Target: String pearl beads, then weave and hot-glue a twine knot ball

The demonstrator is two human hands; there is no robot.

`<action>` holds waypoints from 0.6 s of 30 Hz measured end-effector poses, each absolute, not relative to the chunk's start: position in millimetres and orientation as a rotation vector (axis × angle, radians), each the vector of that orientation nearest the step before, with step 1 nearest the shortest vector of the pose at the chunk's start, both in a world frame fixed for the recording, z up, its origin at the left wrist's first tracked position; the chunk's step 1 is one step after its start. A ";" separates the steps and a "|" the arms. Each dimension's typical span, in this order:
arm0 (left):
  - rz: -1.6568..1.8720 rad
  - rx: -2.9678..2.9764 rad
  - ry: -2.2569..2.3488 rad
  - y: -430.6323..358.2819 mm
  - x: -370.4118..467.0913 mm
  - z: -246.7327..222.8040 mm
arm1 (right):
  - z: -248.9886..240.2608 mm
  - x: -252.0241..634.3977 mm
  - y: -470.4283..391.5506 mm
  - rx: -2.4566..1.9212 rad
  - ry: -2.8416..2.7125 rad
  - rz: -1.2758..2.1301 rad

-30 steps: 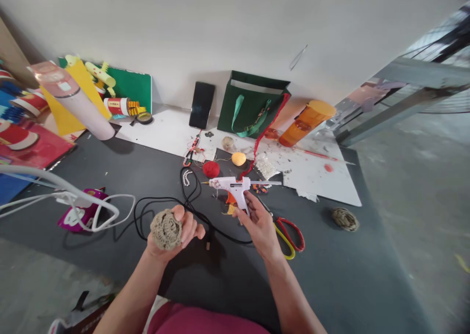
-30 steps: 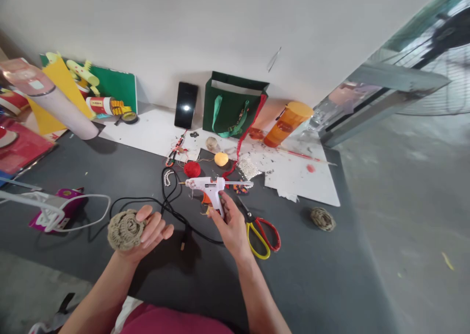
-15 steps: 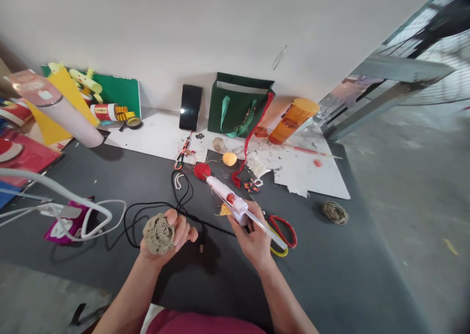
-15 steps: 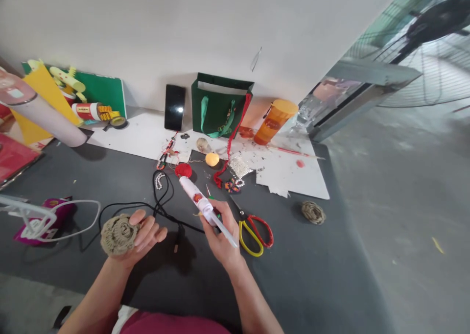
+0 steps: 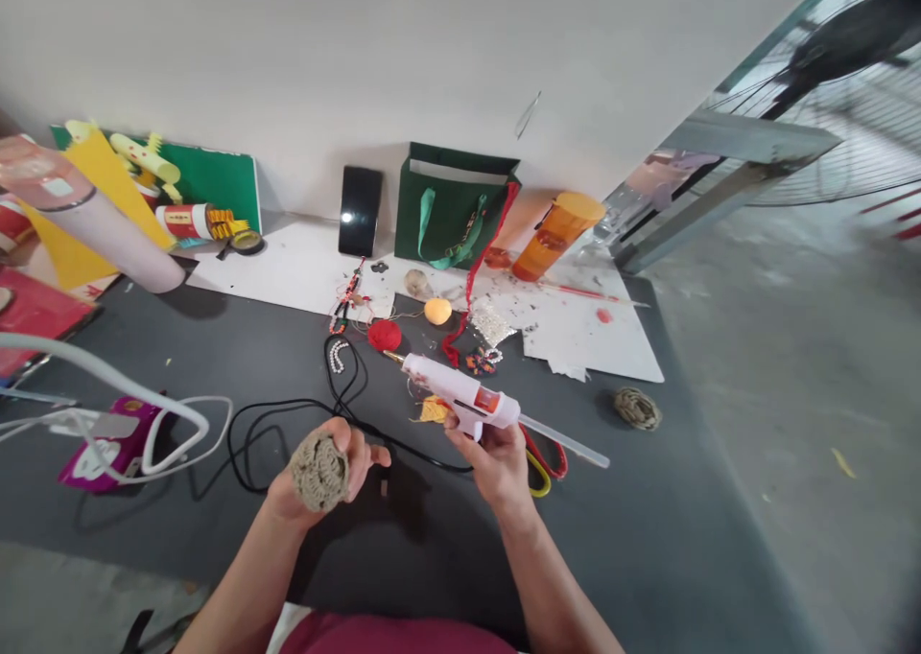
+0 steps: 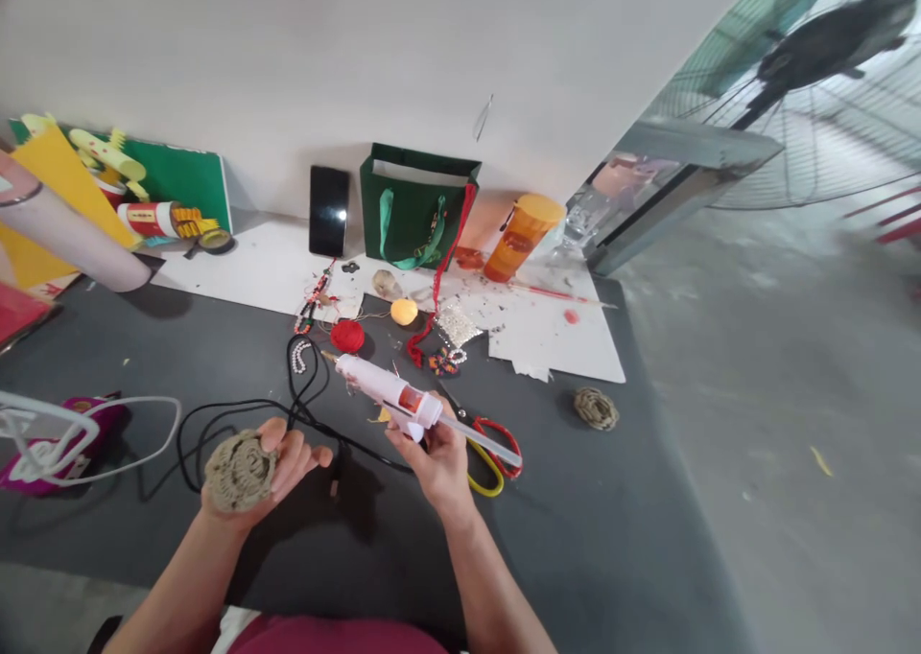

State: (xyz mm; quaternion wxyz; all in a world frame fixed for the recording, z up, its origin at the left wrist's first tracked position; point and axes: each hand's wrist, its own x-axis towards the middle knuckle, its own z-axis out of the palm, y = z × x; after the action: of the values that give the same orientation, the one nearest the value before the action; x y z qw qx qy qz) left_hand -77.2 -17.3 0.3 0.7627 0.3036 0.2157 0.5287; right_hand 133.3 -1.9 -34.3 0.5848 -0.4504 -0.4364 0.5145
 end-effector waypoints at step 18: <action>1.137 0.659 0.425 -16.5 -76.4 -2.2 | -27.6 132.5 2.7 -0.998 -0.871 1.302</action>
State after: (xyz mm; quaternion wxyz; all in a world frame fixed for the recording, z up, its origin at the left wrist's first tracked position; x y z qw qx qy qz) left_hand -76.4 -16.5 -2.2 0.7709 0.3040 0.1958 0.5243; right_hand 132.5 2.7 -27.6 0.5989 -0.4302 -0.3755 0.5614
